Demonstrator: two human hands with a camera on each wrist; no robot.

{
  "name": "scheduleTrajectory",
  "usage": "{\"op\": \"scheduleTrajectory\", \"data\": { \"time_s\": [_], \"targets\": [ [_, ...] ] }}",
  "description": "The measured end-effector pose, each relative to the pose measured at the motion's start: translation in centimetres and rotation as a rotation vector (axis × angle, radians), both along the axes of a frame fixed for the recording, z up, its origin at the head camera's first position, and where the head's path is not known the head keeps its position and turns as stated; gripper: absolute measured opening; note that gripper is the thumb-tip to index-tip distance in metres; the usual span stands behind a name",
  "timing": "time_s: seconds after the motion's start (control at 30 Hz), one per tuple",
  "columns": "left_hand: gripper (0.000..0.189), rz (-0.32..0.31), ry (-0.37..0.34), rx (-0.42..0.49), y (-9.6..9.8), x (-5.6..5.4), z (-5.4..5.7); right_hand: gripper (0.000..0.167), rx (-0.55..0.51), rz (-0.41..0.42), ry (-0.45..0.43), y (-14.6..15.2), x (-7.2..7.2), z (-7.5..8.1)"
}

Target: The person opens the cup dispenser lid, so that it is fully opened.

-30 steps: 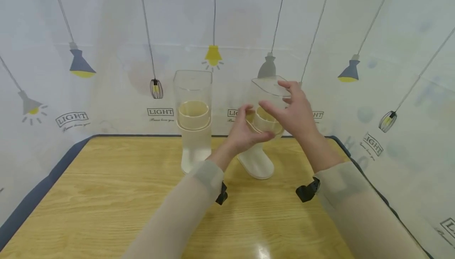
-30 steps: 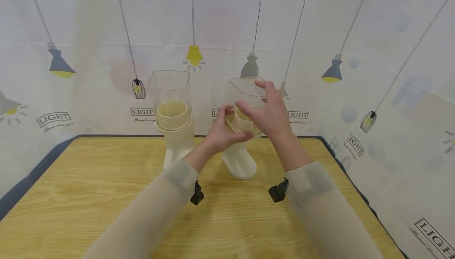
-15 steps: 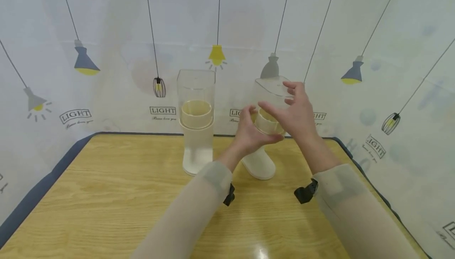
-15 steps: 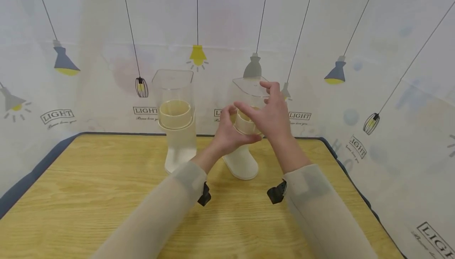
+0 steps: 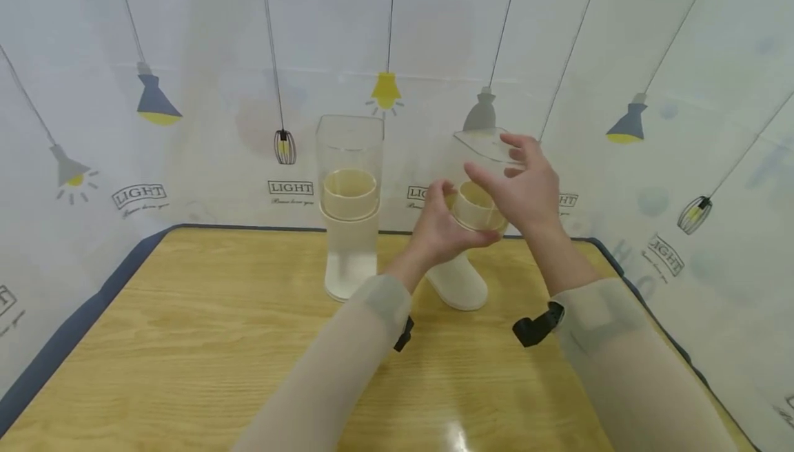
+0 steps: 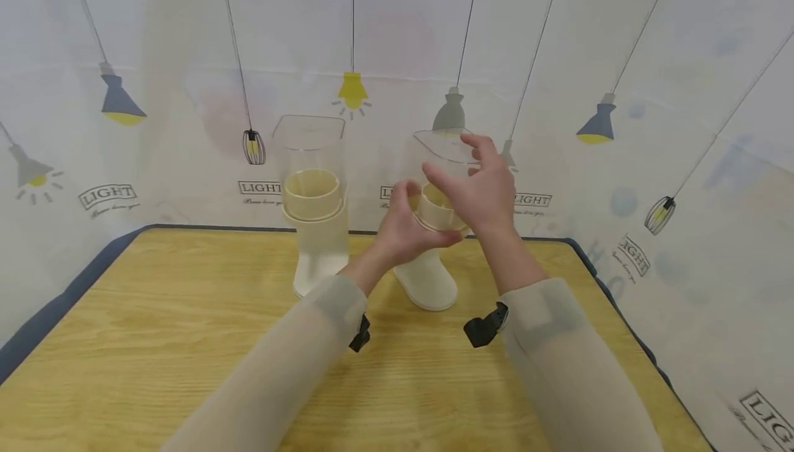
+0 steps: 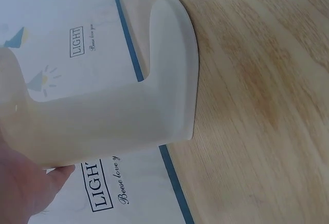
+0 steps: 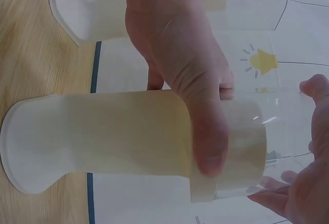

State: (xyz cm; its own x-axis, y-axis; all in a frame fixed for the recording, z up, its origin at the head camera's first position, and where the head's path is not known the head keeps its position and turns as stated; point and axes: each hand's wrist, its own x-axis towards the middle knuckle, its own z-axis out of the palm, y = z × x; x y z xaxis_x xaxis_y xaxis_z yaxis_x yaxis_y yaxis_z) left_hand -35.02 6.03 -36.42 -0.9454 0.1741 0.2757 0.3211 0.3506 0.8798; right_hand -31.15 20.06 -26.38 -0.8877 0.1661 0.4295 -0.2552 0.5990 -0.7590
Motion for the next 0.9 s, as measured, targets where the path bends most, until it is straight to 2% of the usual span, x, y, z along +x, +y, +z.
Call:
{"op": "scheduleTrajectory", "data": {
  "time_s": [0.2, 0.4, 0.57, 0.73, 0.9],
  "targets": [
    [0.122, -0.018, 0.030, -0.022, 0.19, -0.22, 0.13, 0.080, 0.044, -0.014, 0.034, 0.00, 0.44, 0.22],
    [0.122, -0.023, 0.011, -0.017, -0.11, -0.17, 0.09, 0.078, 0.115, -0.040, 0.042, 0.01, 0.46, 0.24],
    [0.122, -0.032, 0.008, -0.007, -0.19, -0.24, 0.02, 0.079, 0.099, -0.044, 0.028, 0.04, 0.45, 0.25],
    [0.122, -0.040, -0.004, -0.013, -0.35, -0.22, 0.09, 0.079, 0.148, -0.040, 0.045, -0.14, 0.63, 0.31],
    [0.124, -0.040, 0.003, -0.034, -0.43, -0.29, 0.23, 0.079, 0.097, -0.060, 0.012, -0.15, 0.78, 0.70]
  ]
}}
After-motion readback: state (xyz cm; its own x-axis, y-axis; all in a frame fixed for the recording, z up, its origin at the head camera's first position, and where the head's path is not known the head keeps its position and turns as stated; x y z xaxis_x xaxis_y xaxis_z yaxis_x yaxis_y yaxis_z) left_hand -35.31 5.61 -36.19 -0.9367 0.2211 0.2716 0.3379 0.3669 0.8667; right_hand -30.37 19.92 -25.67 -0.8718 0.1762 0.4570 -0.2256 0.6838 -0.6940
